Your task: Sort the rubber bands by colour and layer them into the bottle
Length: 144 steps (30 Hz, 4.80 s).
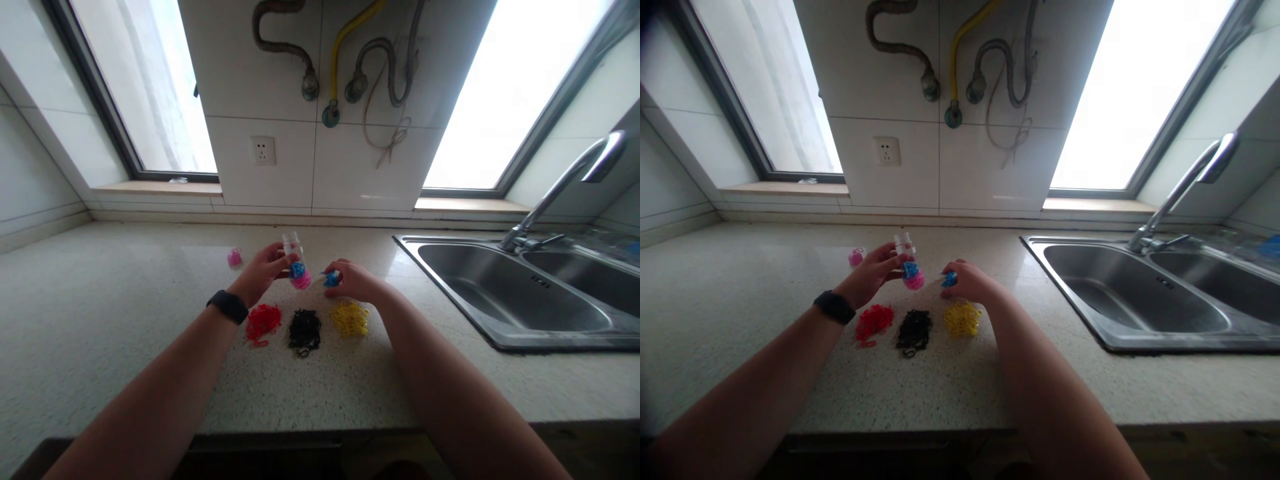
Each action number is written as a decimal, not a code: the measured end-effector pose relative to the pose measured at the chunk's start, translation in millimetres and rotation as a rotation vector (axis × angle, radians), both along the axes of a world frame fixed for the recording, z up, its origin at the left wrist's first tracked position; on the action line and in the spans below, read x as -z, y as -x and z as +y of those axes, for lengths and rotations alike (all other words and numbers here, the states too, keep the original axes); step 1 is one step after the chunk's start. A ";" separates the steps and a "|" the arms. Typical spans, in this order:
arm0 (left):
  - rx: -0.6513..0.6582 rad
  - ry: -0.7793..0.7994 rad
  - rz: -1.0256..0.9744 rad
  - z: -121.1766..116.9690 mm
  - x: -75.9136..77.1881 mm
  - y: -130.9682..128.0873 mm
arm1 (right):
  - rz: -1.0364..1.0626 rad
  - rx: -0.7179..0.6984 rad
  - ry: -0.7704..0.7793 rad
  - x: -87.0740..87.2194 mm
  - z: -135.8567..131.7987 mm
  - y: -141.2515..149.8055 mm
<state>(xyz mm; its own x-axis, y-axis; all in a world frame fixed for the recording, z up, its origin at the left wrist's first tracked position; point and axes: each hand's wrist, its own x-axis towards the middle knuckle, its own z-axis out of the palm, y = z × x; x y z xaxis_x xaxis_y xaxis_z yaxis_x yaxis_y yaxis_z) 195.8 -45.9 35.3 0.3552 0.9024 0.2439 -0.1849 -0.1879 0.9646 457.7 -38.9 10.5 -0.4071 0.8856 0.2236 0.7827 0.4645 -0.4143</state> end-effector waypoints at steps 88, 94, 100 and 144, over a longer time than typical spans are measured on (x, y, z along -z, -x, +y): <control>-0.274 -0.568 0.681 -8.8 11.0 -20.5 | 0.662 -0.109 -0.246 -39.8 -8.2 34.8; -0.269 -0.581 0.674 -9.7 8.6 -20.4 | 0.562 -0.168 -0.292 -38.6 -9.3 35.4; -0.266 -0.578 0.687 -7.6 10.3 -19.4 | 0.576 -0.091 -0.266 -36.6 -9.1 34.9; -0.302 -0.554 0.645 0.0 7.6 -5.1 | -0.282 -0.322 0.131 -25.5 -21.3 41.5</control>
<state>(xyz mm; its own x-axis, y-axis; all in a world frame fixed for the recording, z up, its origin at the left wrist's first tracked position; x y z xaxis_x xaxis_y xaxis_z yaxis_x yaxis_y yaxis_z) 200.9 -46.0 27.7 0.3403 0.7918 0.5072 0.4938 -0.6095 0.6201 416.3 -60.2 36.0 -0.6954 0.7174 -0.0415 0.6979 0.6605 -0.2769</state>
